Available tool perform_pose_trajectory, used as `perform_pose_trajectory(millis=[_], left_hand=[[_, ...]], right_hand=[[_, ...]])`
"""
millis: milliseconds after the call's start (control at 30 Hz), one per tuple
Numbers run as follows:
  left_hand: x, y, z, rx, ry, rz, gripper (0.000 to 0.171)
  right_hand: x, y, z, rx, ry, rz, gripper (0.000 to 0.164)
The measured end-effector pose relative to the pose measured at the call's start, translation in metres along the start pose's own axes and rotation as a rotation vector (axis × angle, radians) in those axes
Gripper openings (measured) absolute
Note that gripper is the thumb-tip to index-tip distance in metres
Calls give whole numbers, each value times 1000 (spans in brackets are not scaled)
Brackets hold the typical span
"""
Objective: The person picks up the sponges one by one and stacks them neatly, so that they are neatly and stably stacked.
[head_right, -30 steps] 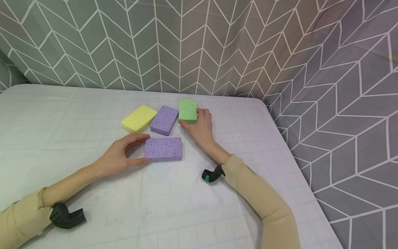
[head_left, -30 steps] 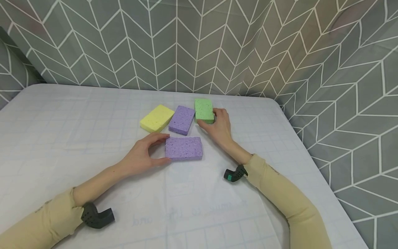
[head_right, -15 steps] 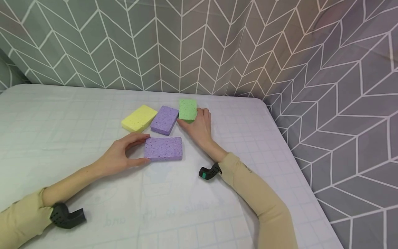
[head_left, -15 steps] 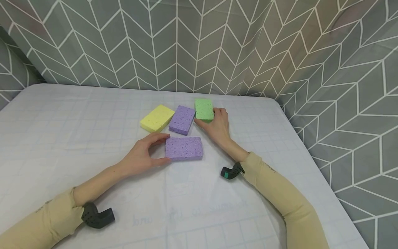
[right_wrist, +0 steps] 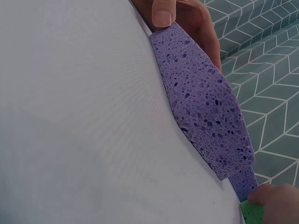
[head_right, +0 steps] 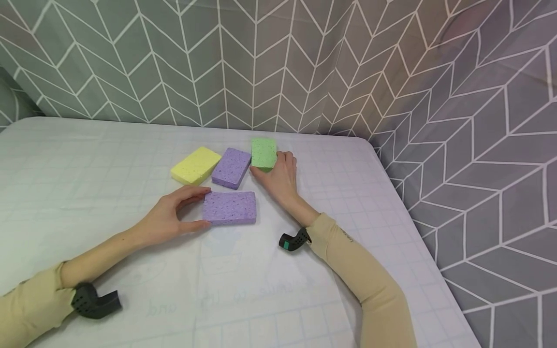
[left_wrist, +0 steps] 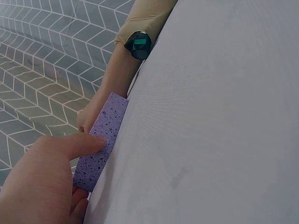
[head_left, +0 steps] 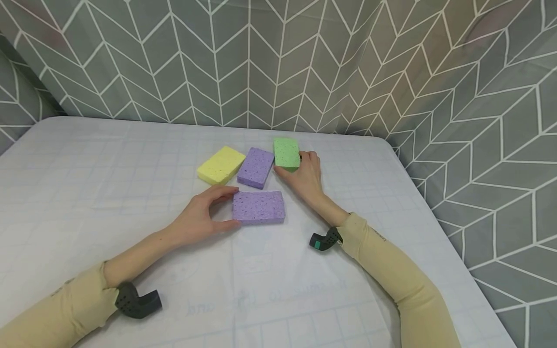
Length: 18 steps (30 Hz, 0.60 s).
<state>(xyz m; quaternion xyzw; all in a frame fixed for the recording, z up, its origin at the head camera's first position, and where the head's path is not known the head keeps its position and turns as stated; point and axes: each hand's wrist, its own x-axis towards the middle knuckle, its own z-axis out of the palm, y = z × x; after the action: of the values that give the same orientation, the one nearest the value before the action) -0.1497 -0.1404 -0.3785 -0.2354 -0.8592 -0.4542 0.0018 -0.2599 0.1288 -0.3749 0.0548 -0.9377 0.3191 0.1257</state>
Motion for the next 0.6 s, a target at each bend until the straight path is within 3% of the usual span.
perform_pose_trajectory(millis=[600], left_hand=[[1, -1, 1, -7, 1, -3, 70]], right_hand=[[1, 0, 0, -10, 0, 17, 80]])
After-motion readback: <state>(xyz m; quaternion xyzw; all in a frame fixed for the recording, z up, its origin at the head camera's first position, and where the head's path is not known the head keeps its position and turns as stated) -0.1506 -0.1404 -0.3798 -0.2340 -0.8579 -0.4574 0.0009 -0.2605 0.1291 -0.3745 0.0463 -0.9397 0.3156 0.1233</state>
